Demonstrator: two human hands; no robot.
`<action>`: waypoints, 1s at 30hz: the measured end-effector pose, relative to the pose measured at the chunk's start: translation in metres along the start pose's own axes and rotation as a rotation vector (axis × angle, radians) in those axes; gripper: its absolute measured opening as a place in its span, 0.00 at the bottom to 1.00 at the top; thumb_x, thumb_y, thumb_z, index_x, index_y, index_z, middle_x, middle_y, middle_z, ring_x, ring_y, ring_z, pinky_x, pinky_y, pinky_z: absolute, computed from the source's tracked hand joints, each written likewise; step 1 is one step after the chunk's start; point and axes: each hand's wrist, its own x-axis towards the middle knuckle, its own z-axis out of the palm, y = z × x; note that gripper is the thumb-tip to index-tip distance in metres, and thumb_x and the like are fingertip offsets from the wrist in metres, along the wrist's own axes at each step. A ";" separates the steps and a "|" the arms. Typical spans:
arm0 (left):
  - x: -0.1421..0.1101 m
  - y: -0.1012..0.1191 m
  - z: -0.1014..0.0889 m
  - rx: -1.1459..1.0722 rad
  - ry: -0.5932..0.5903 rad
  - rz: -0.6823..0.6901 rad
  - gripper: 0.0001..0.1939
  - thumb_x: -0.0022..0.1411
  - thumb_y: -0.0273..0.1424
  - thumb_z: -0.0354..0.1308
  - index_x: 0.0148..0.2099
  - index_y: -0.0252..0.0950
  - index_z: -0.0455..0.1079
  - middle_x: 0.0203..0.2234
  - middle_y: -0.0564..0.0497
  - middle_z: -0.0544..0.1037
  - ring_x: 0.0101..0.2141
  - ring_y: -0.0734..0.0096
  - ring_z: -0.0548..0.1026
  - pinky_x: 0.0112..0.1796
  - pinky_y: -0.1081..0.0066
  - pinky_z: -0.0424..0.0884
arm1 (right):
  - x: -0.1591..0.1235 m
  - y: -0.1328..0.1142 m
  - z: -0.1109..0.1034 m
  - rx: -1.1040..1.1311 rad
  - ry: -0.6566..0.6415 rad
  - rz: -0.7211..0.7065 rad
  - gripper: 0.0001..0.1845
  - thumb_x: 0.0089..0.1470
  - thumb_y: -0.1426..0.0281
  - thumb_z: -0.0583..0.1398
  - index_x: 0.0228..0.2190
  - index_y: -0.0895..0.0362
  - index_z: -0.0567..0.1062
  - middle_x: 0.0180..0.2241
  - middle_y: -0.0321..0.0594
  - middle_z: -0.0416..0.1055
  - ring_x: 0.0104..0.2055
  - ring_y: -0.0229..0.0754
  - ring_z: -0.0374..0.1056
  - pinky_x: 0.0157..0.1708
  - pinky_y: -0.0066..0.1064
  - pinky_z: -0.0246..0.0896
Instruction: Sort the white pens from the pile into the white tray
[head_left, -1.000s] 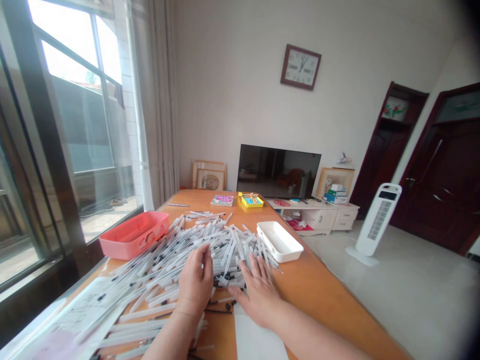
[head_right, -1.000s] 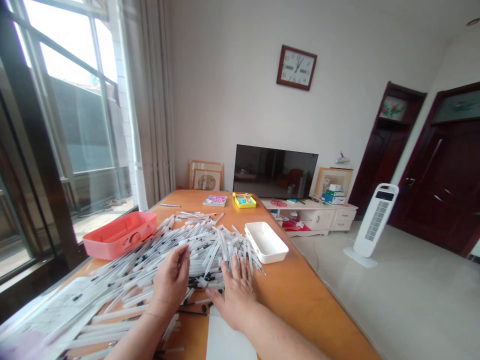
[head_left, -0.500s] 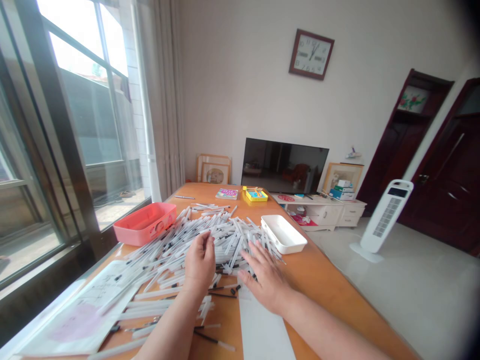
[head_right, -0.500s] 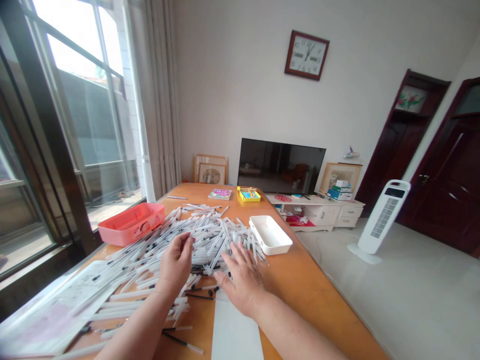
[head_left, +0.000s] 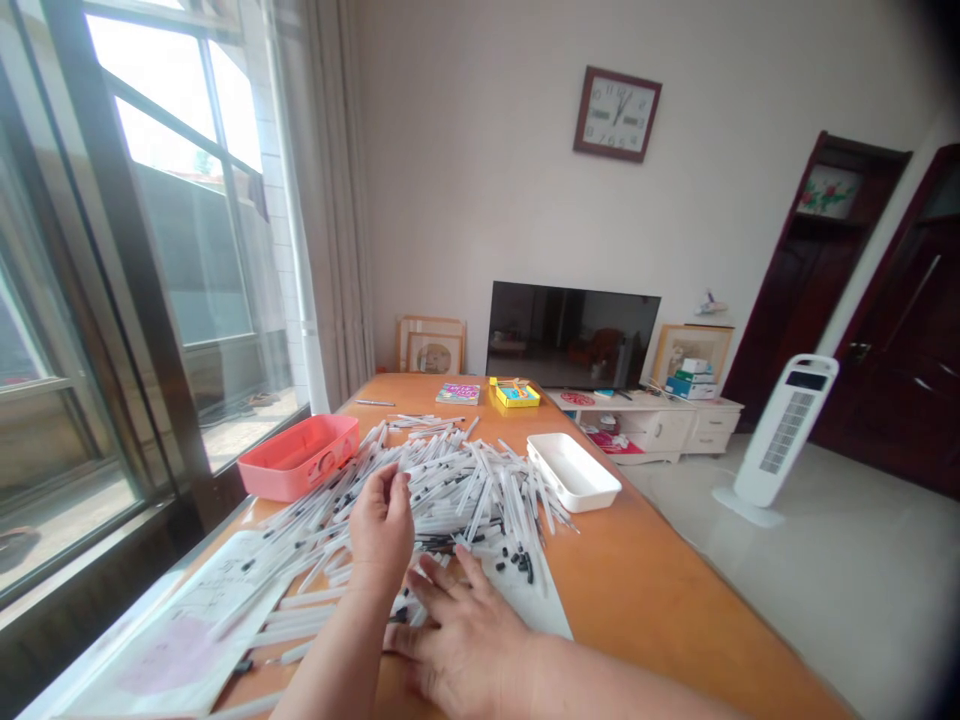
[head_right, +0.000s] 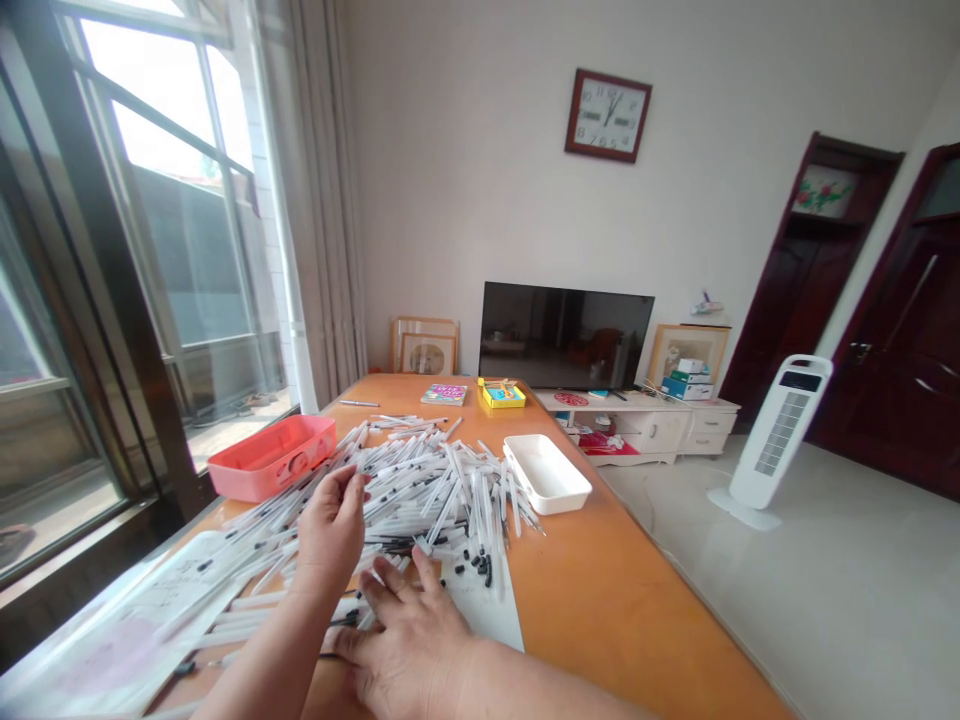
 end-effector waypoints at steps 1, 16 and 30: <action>-0.001 -0.001 0.001 0.004 -0.004 0.008 0.21 0.64 0.46 0.55 0.49 0.35 0.72 0.35 0.46 0.80 0.34 0.62 0.78 0.37 0.64 0.73 | 0.003 0.003 -0.001 -0.006 -0.004 0.014 0.25 0.67 0.56 0.49 0.63 0.38 0.61 0.71 0.39 0.42 0.72 0.54 0.34 0.66 0.63 0.23; -0.009 -0.026 0.013 0.113 -0.075 0.171 0.14 0.66 0.38 0.53 0.50 0.37 0.70 0.42 0.44 0.79 0.43 0.59 0.77 0.46 0.59 0.72 | 0.029 0.049 0.006 -0.043 0.136 0.169 0.21 0.66 0.63 0.52 0.58 0.42 0.69 0.70 0.36 0.46 0.72 0.53 0.34 0.67 0.56 0.30; -0.002 -0.002 0.012 -0.217 -0.107 -0.159 0.21 0.60 0.45 0.58 0.48 0.35 0.71 0.37 0.46 0.80 0.34 0.66 0.77 0.34 0.67 0.71 | 0.003 0.004 -0.020 0.122 0.120 0.227 0.11 0.57 0.68 0.57 0.36 0.50 0.80 0.35 0.36 0.77 0.37 0.41 0.73 0.39 0.28 0.63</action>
